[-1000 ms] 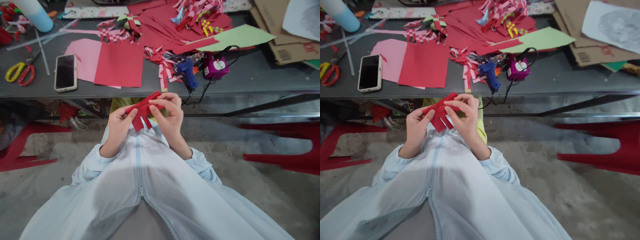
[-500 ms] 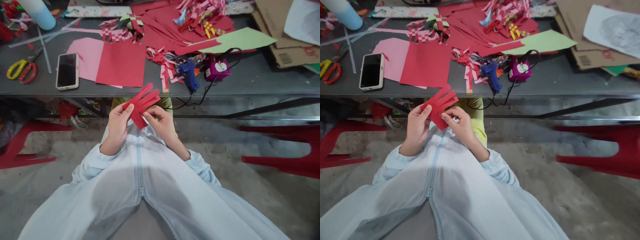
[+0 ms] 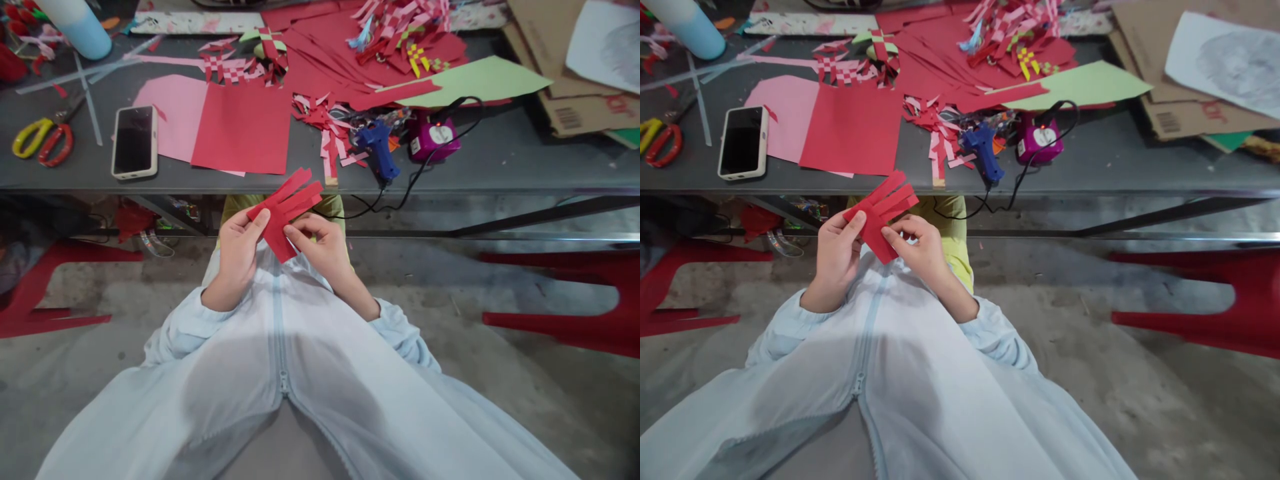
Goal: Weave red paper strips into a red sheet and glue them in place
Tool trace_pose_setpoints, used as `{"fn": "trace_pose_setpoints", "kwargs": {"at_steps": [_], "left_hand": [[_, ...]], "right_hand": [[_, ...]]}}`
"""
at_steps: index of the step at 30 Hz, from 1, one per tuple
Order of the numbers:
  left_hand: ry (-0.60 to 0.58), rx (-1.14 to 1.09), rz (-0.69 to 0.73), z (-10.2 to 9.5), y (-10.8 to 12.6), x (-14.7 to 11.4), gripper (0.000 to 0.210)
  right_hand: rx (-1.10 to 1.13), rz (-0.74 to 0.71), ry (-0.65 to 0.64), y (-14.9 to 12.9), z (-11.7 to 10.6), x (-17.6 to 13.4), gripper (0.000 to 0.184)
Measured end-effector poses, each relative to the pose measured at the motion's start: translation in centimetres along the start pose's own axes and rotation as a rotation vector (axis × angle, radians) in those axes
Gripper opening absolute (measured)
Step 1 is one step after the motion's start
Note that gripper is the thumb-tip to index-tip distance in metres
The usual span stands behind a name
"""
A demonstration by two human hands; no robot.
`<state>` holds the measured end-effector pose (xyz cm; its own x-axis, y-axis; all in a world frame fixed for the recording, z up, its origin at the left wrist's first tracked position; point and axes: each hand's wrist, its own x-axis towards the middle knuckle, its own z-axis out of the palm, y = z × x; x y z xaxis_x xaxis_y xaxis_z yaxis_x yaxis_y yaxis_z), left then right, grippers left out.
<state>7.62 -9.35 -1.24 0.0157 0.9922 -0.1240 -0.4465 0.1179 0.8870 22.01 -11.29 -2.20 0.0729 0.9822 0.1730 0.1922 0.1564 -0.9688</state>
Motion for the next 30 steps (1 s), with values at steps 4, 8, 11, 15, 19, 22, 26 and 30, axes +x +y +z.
{"fn": "trace_pose_setpoints", "kwargs": {"at_steps": [4,8,11,15,19,22,26,30], "left_hand": [[0.005,0.005,-0.001,0.1,0.1,0.0,0.031],[0.013,0.020,-0.012,0.1,0.1,0.0,0.033],[-0.002,0.037,-0.032,0.1,-0.1,-0.1,0.035],[-0.005,0.076,-0.051,-0.1,-0.2,0.0,0.034],[-0.012,0.147,-0.049,-0.7,-0.3,0.3,0.035],[-0.057,0.201,-0.043,-1.1,-0.5,0.4,0.036],[-0.080,0.202,-0.051,-1.2,-0.6,0.2,0.036],[-0.086,0.171,-0.075,-1.0,-0.4,0.1,0.033]], "right_hand": [[0.002,0.022,-0.023,-0.2,-0.1,0.0,0.023],[0.038,0.126,-0.015,-0.1,0.1,0.1,0.022],[0.127,0.219,0.021,0.2,0.4,0.2,0.027],[0.220,0.292,0.043,0.7,0.6,0.4,0.031],[0.285,0.314,0.022,1.1,0.4,0.5,0.028],[0.272,0.327,0.014,1.2,0.2,0.5,0.028],[0.262,0.346,0.019,1.0,0.1,0.6,0.025],[0.285,0.361,-0.001,0.7,-0.1,0.7,0.025]]}}
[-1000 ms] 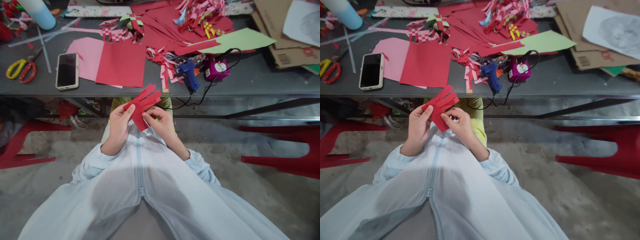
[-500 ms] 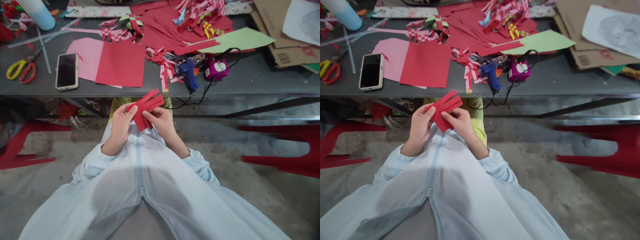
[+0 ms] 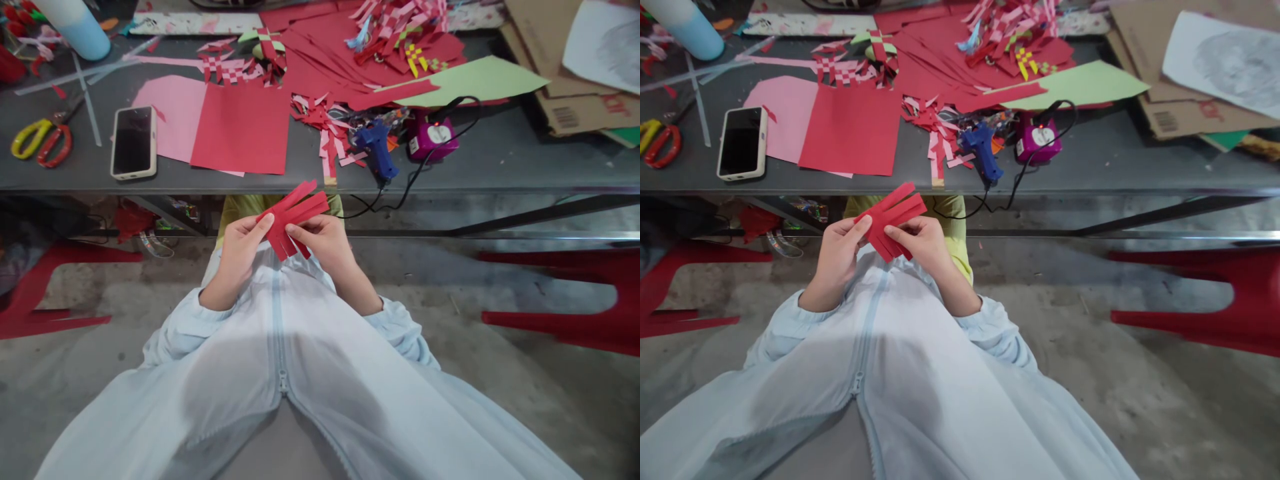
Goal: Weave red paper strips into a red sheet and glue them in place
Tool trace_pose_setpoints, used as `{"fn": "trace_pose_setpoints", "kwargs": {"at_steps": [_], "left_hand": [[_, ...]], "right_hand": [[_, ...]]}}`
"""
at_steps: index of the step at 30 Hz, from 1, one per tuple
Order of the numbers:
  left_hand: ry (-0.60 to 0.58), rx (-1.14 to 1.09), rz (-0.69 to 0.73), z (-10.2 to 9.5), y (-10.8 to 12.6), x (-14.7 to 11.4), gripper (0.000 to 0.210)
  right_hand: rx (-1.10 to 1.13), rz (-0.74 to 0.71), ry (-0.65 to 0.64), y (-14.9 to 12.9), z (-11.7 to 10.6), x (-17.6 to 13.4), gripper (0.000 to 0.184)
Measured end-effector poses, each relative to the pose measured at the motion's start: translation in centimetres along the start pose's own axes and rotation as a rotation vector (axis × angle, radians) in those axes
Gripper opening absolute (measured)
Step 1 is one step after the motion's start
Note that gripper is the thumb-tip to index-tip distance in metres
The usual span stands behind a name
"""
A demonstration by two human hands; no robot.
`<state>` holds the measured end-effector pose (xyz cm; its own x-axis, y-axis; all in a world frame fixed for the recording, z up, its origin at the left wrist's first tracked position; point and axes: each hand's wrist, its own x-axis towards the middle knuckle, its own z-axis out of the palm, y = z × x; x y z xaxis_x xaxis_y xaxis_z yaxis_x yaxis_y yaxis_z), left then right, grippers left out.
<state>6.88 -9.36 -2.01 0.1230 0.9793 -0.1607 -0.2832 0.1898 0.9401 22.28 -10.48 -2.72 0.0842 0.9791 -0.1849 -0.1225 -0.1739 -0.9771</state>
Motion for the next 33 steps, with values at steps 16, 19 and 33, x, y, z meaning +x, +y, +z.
{"fn": "trace_pose_setpoints", "kwargs": {"at_steps": [16,19,33], "left_hand": [[-0.070,0.038,-0.021,0.05,0.03,-0.04,0.033],[-0.068,0.057,-0.034,0.02,-0.06,-0.10,0.034],[-0.079,0.080,-0.042,-0.39,0.02,0.22,0.041]], "right_hand": [[0.051,0.045,0.011,0.01,-0.12,0.20,0.026],[0.063,0.052,0.023,-0.07,-0.11,0.23,0.030],[-0.024,0.216,-0.260,-0.25,-0.15,-0.29,0.025]]}}
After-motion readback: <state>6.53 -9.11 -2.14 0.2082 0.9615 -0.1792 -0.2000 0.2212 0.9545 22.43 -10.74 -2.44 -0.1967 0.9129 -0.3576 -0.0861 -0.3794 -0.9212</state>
